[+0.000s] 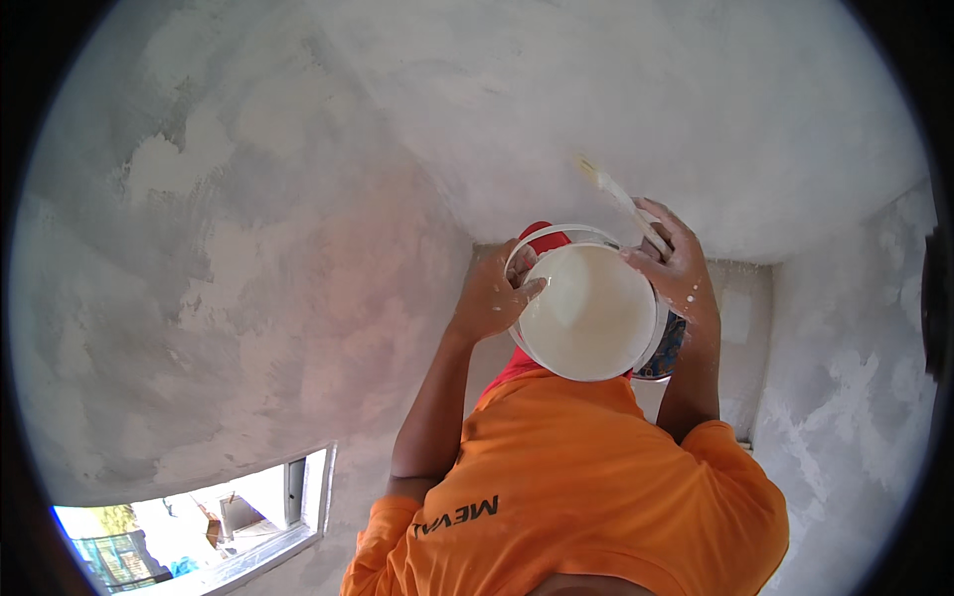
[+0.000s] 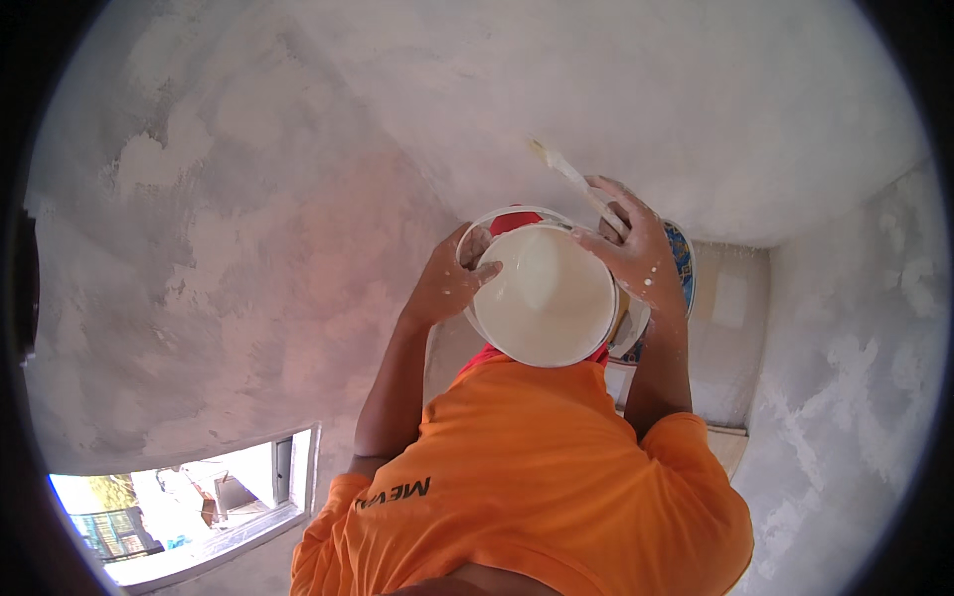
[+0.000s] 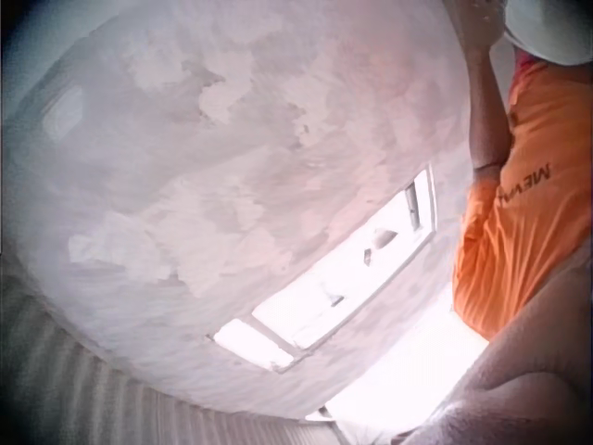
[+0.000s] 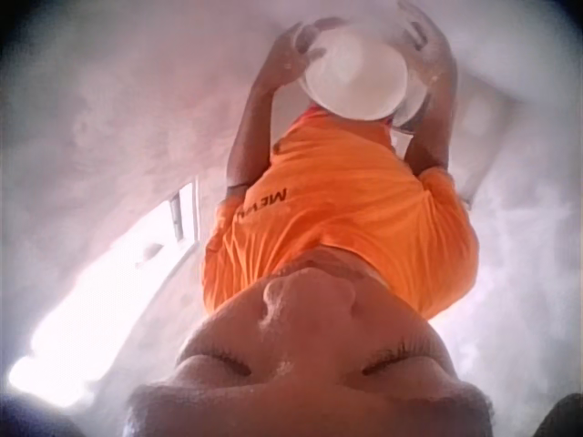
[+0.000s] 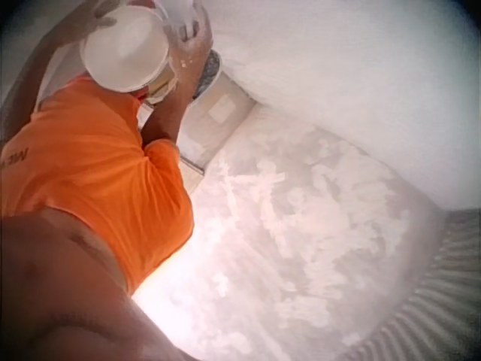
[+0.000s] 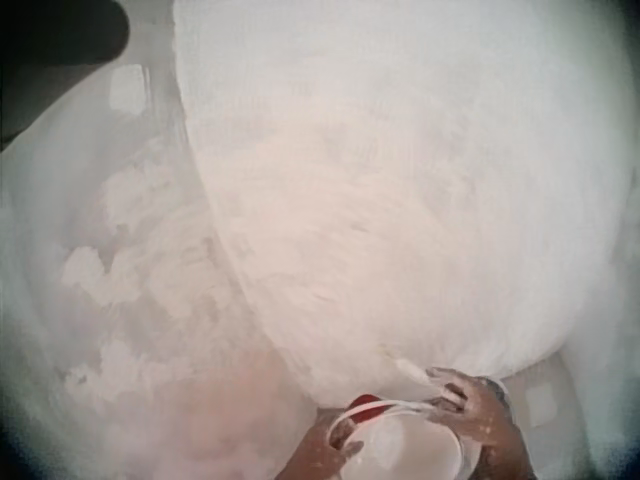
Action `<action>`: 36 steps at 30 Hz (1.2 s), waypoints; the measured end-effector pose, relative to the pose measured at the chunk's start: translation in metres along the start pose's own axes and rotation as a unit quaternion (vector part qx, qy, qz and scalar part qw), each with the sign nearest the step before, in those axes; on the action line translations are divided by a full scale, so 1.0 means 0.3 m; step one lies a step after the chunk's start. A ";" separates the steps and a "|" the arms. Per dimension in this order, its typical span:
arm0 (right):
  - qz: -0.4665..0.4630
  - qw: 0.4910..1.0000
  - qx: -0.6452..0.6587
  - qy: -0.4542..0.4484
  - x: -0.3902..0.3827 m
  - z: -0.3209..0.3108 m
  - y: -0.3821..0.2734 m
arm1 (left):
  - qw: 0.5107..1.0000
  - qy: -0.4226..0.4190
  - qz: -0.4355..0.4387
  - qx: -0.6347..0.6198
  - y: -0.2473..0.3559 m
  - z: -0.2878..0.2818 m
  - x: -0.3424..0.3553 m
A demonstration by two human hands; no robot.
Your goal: The person applies white plaster to a concrete wall using a brush, dipping the brush into a bucket of plaster and smoothing it onto the surface.
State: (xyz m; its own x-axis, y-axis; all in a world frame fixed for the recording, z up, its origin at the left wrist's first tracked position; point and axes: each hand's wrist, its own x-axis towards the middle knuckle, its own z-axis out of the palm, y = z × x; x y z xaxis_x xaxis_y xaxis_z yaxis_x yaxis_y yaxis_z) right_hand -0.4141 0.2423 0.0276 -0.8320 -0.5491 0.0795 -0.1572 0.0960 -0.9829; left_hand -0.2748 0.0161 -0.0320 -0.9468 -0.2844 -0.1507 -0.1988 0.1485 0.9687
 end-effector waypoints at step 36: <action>-0.091 0.850 -0.513 -0.077 0.104 0.415 0.215 | 0.975 0.162 0.130 0.080 -0.054 -0.159 0.107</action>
State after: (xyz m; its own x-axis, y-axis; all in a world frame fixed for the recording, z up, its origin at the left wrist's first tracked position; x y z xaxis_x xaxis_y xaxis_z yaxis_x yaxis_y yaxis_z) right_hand -0.3840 0.1280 -0.0539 -0.6768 -0.7271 0.1150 -0.7233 0.6279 -0.2872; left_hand -0.2900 -0.0405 -0.0432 -0.8458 -0.4977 0.1920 -0.0239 0.3949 0.9184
